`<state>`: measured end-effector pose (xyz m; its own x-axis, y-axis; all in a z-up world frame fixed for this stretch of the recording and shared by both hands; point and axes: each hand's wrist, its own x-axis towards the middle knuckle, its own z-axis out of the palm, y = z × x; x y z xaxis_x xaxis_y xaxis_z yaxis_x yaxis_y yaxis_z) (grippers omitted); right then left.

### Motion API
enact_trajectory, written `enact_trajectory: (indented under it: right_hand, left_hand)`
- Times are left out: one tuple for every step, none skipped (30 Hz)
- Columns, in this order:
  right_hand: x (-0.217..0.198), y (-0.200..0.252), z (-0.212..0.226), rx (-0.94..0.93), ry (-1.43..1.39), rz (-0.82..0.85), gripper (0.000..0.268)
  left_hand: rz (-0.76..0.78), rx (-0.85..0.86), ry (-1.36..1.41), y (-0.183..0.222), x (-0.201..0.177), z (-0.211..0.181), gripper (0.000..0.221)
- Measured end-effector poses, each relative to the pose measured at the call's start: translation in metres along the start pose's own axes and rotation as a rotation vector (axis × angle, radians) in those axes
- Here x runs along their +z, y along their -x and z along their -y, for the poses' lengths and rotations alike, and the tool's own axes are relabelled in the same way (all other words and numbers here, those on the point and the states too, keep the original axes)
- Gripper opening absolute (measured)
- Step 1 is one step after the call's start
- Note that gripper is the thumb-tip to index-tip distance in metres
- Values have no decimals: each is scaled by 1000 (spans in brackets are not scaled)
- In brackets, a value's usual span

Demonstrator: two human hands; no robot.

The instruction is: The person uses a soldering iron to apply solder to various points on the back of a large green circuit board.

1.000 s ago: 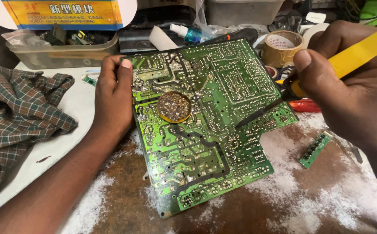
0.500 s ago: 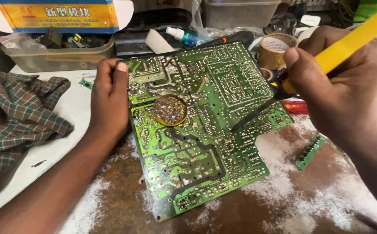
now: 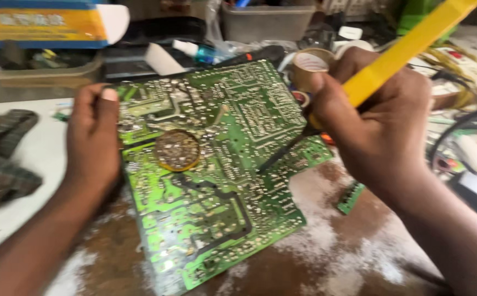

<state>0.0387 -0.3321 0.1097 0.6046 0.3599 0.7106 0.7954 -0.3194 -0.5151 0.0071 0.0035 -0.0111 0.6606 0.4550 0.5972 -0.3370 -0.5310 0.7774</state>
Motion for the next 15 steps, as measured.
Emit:
enact_trajectory:
  right_hand:
    - [0,1,-1,3,-31,7,30]
    - [1,2,-1,3,-76,16,32]
    - [0,-1,-1,-18,-33,18,31]
    - [-2,-5,-1,-40,1,25,29]
    - [-2,-8,-2,-61,34,33,28]
    - [-2,-8,-3,-77,23,35,29]
    - [-2,-7,-5,-93,11,38,30]
    - [-5,-6,-8,-108,8,42,32]
    - [-5,-4,-12,-107,-7,42,34]
    - [-5,-4,-16,-109,-21,40,36]
    - [-6,-3,-20,-117,-29,42,37]
    - [-7,-3,-23,-125,-39,44,37]
    - [-7,-2,-25,-141,-43,51,37]
    - [-7,-3,-26,-160,-46,53,37]
    - [-8,-3,-28,-180,-49,56,36]
  left_hand:
    - [8,-24,-5,2,-3,-1,22]
    - [11,-48,-23,3,-8,-2,22]
    - [9,-10,-43,2,-6,-2,22]
    - [3,23,-70,1,-6,0,22]
    - [-2,56,-98,0,-7,1,21]
    - [0,32,-76,0,-8,3,21]
    - [1,8,-53,0,-9,3,21]
    - [4,-17,-22,1,-6,4,21]
    - [5,7,-15,1,-7,5,21]
    - [5,34,-6,0,-8,6,20]
    - [4,60,3,0,-7,9,20]
    - [10,66,-17,1,-6,12,20]
    - [17,72,-36,2,-8,17,19]
    - [26,80,-53,1,-10,21,19]
    - [35,100,-28,-1,-14,24,20]
